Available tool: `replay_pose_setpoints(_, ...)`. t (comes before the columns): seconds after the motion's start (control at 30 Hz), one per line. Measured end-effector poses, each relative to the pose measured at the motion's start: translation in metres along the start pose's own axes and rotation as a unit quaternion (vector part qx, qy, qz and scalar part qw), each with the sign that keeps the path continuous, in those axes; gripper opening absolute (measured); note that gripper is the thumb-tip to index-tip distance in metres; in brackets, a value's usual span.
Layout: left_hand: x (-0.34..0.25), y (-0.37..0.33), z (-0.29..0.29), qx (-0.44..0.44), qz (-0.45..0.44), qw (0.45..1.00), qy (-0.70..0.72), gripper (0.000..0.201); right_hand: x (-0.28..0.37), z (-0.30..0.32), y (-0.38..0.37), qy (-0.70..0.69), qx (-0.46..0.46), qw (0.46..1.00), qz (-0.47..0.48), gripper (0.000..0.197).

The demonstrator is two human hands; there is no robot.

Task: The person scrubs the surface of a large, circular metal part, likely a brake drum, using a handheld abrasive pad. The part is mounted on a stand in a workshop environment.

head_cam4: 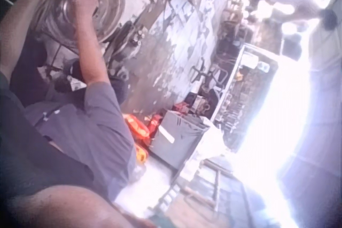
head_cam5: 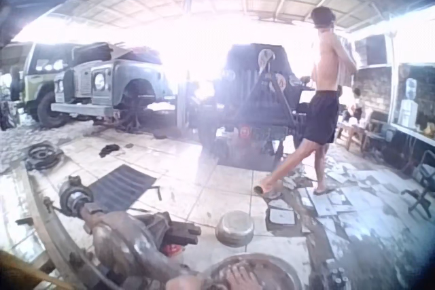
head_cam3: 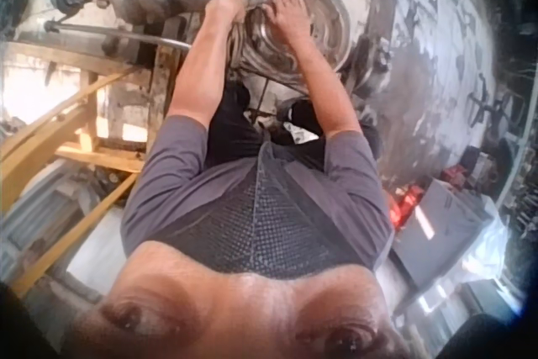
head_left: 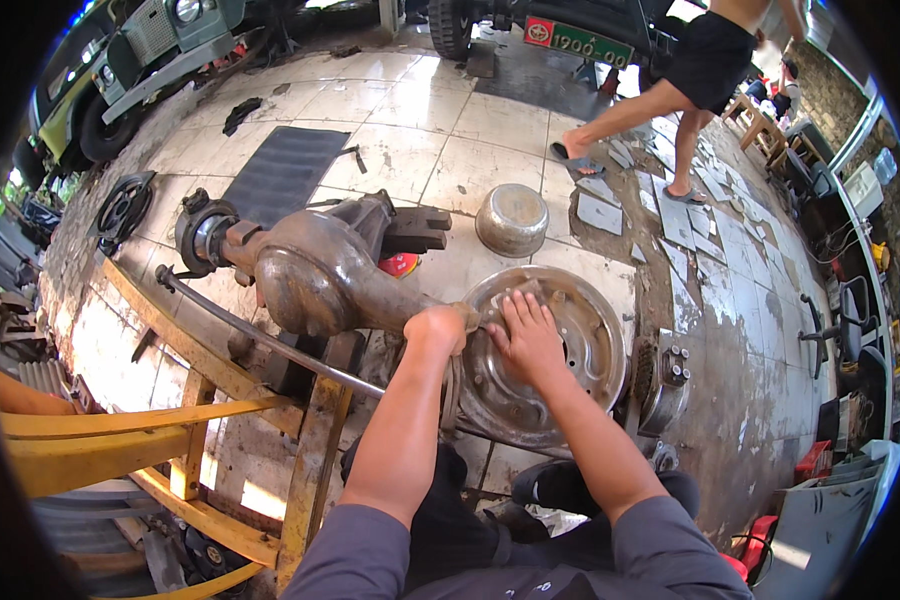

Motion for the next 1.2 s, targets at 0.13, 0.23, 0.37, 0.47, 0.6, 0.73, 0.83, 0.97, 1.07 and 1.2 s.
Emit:
replay_pose_setpoints(0.13,0.001,-0.001,0.000,0.004,0.012,1.000,-0.002,0.043,-0.001,-0.005,-0.011,0.008,-0.010,1.000,-0.011,0.072)
replay_pose_setpoints(0.23,0.002,0.000,-0.001,-0.006,0.002,1.000,-0.007,0.043,0.002,-0.005,0.005,0.014,0.002,1.000,-0.003,0.071)
replay_pose_setpoints(0.37,0.001,-0.001,0.000,0.002,0.010,1.000,0.000,0.045,-0.001,0.002,-0.010,0.005,-0.004,1.000,-0.006,0.073)
replay_pose_setpoints(0.47,0.001,0.002,0.002,0.008,0.017,1.000,0.010,0.045,0.000,-0.007,-0.010,0.021,-0.018,1.000,-0.010,0.071)
replay_pose_setpoints(0.6,0.006,-0.006,-0.004,-0.032,-0.006,0.999,-0.022,0.042,0.003,-0.008,0.009,0.028,-0.003,1.000,0.010,0.070)
replay_pose_setpoints(0.73,0.002,-0.007,-0.002,-0.004,0.009,1.000,0.006,0.042,-0.001,-0.004,-0.015,0.005,-0.026,1.000,-0.010,0.071)
replay_pose_setpoints(0.83,0.004,-0.006,-0.003,0.005,0.000,1.000,-0.007,0.040,0.004,-0.006,-0.005,0.026,-0.014,0.999,-0.015,0.067)
replay_pose_setpoints(0.97,0.002,-0.004,-0.004,-0.016,-0.017,0.999,-0.022,0.040,0.002,-0.004,0.009,0.017,-0.006,1.000,-0.007,0.069)
replay_pose_setpoints(1.07,0.002,-0.009,-0.004,0.000,0.000,1.000,-0.012,0.039,-0.004,-0.005,-0.015,-0.012,-0.025,0.999,-0.023,0.071)
replay_pose_setpoints(1.2,0.006,-0.009,-0.004,0.000,0.004,1.000,-0.016,0.036,0.007,-0.004,0.005,0.016,-0.030,0.999,-0.021,0.072)
Point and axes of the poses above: each hand's wrist, its own y-axis away from the middle knuckle, its own z-axis out of the back of the hand, x = y × z, the point moved 5 cm from there along -y, towards the middle knuckle, and after that the axes turned 1 degree about -x, right-handed, at the moved point
